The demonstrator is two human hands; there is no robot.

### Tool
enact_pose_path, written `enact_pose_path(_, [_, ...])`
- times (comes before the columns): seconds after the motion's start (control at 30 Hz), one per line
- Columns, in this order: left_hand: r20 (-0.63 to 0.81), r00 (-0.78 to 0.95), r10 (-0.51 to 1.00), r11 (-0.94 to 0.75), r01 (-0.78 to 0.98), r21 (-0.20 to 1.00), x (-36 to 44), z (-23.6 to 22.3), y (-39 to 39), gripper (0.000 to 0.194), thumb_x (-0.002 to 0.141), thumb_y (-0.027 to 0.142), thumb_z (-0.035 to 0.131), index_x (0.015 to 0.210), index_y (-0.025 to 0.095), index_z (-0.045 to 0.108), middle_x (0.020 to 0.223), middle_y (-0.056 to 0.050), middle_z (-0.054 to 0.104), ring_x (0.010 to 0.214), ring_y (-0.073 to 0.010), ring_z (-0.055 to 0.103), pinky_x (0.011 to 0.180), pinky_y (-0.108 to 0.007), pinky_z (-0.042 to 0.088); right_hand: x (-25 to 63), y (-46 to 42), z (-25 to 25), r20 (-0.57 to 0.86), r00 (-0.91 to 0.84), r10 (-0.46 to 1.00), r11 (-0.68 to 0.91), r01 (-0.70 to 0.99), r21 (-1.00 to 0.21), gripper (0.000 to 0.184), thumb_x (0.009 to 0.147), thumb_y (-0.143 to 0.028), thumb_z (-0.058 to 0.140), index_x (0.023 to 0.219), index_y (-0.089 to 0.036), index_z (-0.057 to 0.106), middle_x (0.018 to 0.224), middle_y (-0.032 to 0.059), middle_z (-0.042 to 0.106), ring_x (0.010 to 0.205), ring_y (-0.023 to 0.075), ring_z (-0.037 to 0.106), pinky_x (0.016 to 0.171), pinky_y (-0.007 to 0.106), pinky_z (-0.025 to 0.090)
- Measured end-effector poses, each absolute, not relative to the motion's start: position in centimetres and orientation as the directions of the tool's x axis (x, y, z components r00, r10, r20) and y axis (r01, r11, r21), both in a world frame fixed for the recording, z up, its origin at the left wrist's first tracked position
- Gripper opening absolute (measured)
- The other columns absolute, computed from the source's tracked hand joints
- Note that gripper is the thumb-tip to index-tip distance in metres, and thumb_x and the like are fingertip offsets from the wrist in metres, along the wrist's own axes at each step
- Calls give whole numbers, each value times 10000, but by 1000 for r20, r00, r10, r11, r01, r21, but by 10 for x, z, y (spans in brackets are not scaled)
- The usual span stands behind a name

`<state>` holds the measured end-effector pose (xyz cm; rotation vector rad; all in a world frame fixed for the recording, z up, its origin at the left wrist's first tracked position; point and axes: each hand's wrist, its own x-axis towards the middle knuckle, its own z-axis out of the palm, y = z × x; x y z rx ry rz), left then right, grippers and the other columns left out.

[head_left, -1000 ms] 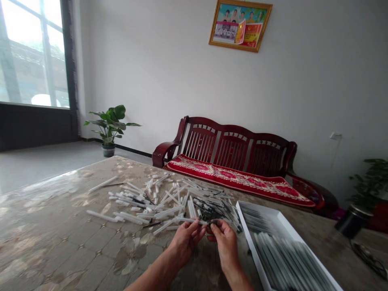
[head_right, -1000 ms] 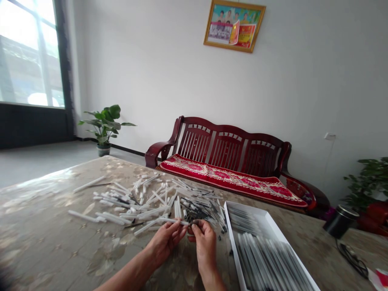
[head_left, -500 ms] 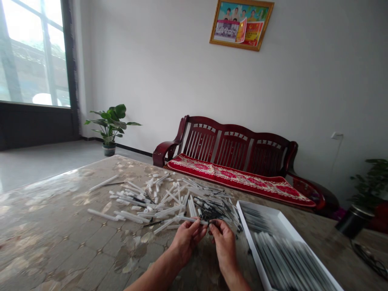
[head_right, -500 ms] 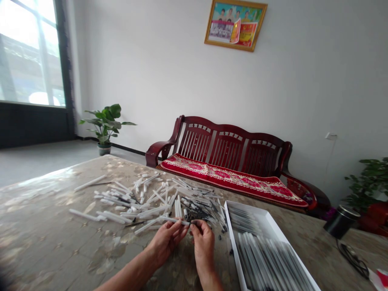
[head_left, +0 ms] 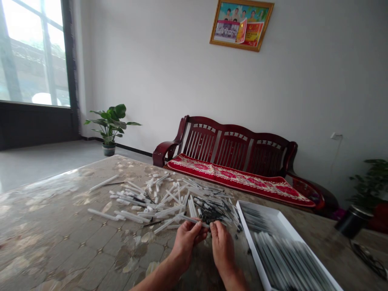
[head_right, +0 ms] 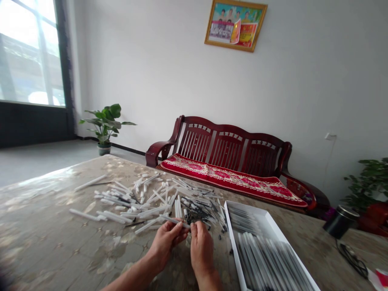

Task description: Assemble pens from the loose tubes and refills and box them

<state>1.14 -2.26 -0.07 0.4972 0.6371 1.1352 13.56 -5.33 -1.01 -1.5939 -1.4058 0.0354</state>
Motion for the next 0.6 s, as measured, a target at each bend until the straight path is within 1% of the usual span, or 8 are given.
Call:
enact_pose_path(0.07, [-214, 281, 936, 350, -656, 668, 11, -1, -22, 297, 605, 217, 894, 769, 129, 662, 658, -45, 729, 594, -148, 696, 583, -228, 575, 135, -55, -7, 525, 325, 786, 146, 728, -669, 529, 960, -609, 302, 693, -246, 578, 600, 32, 649, 541, 188, 598, 514, 275, 377])
enact_pose_path(0.13, [-223, 275, 935, 351, -654, 670, 10, -1, -22, 296, 607, 220, 893, 774, 130, 665, 662, -42, 727, 598, -147, 695, 583, -228, 570, 135, -58, -2, 507, 300, 808, 175, 700, -692, 496, 972, -568, 309, 733, -240, 594, 641, 30, 667, 583, 184, 618, 540, 266, 400])
enact_pose_path(0.23, [-232, 277, 933, 359, -647, 673, 9, -1, -21, 297, 609, 215, 891, 778, 132, 662, 665, -42, 725, 608, -151, 699, 590, -229, 567, 135, -61, 1, 500, 256, 827, 213, 681, -701, 414, 957, -539, 376, 792, -233, 601, 720, 29, 686, 660, 184, 631, 599, 261, 427])
enact_pose_path(0.3, [-223, 293, 930, 364, -636, 680, 10, -2, -22, 309, 598, 230, 896, 770, 133, 659, 655, -41, 722, 607, -155, 701, 587, -228, 563, 135, -61, 0, 486, 260, 835, 203, 675, -709, 428, 943, -563, 392, 746, -235, 581, 678, 22, 668, 623, 181, 607, 577, 262, 409])
enact_pose_path(0.43, [-188, 318, 929, 353, -617, 703, 11, -3, -22, 334, 581, 270, 905, 759, 135, 658, 633, -39, 719, 585, -154, 694, 582, -235, 562, 138, -59, -5, 399, 297, 867, 136, 629, -765, 539, 942, -621, 334, 629, -239, 551, 533, 7, 598, 499, 168, 541, 492, 271, 338])
enact_pose_path(0.5, [-196, 306, 932, 351, -617, 704, 11, -3, -22, 331, 583, 266, 905, 759, 134, 658, 641, -42, 720, 583, -151, 692, 574, -231, 561, 138, -59, -6, 404, 303, 863, 146, 617, -774, 532, 946, -611, 336, 646, -236, 566, 537, 2, 594, 505, 168, 543, 494, 269, 339])
enact_pose_path(0.6, [-218, 285, 933, 353, -618, 703, 10, -2, -21, 338, 576, 254, 910, 761, 128, 658, 659, -46, 721, 596, -148, 694, 571, -226, 562, 138, -58, -7, 461, 301, 835, 203, 610, -766, 425, 941, -560, 413, 733, -231, 583, 623, -6, 626, 575, 163, 571, 538, 255, 375])
